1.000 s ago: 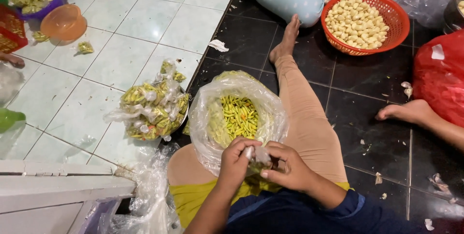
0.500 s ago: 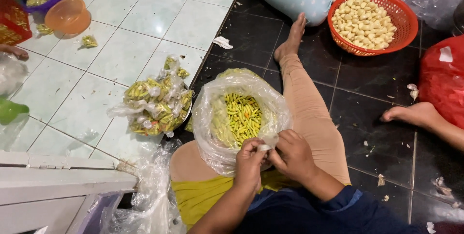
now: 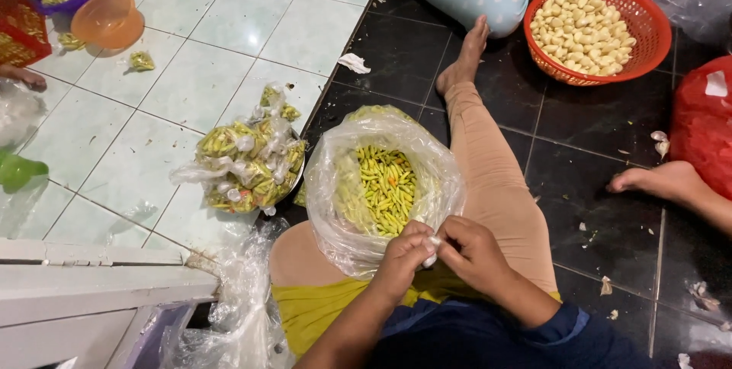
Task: Manually portioning green chilies from a large bulk bag into smaller individual plastic bags and tying them shut.
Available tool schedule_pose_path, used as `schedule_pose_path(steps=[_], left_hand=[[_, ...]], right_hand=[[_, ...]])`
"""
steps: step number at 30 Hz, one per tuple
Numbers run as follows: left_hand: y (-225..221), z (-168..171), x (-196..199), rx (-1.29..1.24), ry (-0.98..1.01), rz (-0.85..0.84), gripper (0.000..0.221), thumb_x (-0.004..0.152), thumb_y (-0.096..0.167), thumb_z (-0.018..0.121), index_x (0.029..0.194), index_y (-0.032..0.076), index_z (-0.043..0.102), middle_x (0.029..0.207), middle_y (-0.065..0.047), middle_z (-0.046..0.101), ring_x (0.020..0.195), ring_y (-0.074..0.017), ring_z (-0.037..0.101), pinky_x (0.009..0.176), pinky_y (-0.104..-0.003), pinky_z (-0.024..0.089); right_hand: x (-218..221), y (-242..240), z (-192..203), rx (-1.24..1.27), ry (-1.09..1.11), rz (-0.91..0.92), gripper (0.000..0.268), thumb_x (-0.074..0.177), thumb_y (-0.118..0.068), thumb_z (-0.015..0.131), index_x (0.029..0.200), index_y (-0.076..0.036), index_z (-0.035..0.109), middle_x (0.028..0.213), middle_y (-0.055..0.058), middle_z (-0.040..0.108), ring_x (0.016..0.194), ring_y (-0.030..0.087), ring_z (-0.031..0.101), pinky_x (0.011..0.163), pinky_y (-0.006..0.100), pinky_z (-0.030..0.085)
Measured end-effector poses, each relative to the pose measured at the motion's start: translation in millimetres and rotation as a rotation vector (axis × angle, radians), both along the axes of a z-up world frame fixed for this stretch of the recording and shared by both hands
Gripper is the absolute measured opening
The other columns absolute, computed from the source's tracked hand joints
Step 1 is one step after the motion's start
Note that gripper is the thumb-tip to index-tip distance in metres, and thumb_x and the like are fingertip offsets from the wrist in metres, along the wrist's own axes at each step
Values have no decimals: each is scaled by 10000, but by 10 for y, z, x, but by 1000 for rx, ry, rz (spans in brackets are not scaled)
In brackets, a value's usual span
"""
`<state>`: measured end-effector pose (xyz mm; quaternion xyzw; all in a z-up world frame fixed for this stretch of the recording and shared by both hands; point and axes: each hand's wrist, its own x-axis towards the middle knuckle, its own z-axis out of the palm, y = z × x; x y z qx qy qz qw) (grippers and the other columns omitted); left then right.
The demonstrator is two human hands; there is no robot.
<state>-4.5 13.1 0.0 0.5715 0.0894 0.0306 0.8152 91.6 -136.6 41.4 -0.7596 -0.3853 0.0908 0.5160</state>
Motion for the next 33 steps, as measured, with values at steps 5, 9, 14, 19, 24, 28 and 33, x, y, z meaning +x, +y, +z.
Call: schedule_pose_path(steps=[5, 9, 14, 19, 24, 28, 33], left_hand=[[169, 125, 117, 39, 156, 125, 191, 923, 1, 565, 751, 77, 530, 978, -69, 553, 751, -139, 548, 672, -261, 521], [624, 509, 314, -174, -75, 478, 156, 782, 6, 560, 926, 50, 516, 923, -107, 586, 770, -182, 591, 631, -290, 534], [1441, 924, 785, 30, -294, 726, 317, 732, -82, 506, 982, 98, 430, 975, -64, 523, 862, -150, 543, 736, -277, 516], [2311, 432, 1358, 501, -139, 775, 223, 857, -90, 584, 989, 89, 569, 950, -45, 622, 847, -106, 630, 755, -263, 530], [2302, 314, 962, 741, 186, 656, 394, 845, -65, 574, 1205, 87, 616, 1264, -173, 643, 1148, -304, 682, 974, -448, 557], [1916, 316, 98, 847, 240, 701, 161, 888, 67, 663, 1012, 128, 746, 1008, -90, 755, 1003, -260, 718, 860, -391, 550], [2210, -41, -1114, 1081, 501, 916, 120, 947, 83, 659, 1032, 106, 741, 989, -132, 727, 954, -304, 693, 794, -397, 539]], right_hand=[[110, -59, -108, 71, 183, 39, 108, 808, -24, 714, 913, -44, 730, 814, 13, 636, 697, 110, 560, 660, 225, 458], [299, -258, -409, 189, 325, -92, 118, 842, -77, 773, 952, -36, 770, 703, 48, 661, 697, 151, 616, 689, 350, 551], [358, -396, -837, 140, 554, -177, 75, 875, -65, 744, 905, 2, 756, 675, 43, 614, 675, 163, 585, 663, 331, 517], [350, -379, -873, 82, 593, -162, 72, 851, -66, 767, 875, 2, 765, 657, 46, 593, 661, 159, 561, 636, 313, 475], [448, -493, -913, 60, 587, -165, 75, 843, -64, 789, 892, -7, 781, 650, 52, 606, 648, 160, 568, 642, 308, 474], [451, -510, -856, 49, 588, -180, 66, 866, -65, 773, 911, -16, 777, 658, 36, 588, 667, 149, 556, 653, 294, 462], [519, -460, -881, 37, 612, -155, 73, 875, -72, 766, 916, -14, 753, 658, 54, 595, 654, 170, 586, 619, 305, 490]])
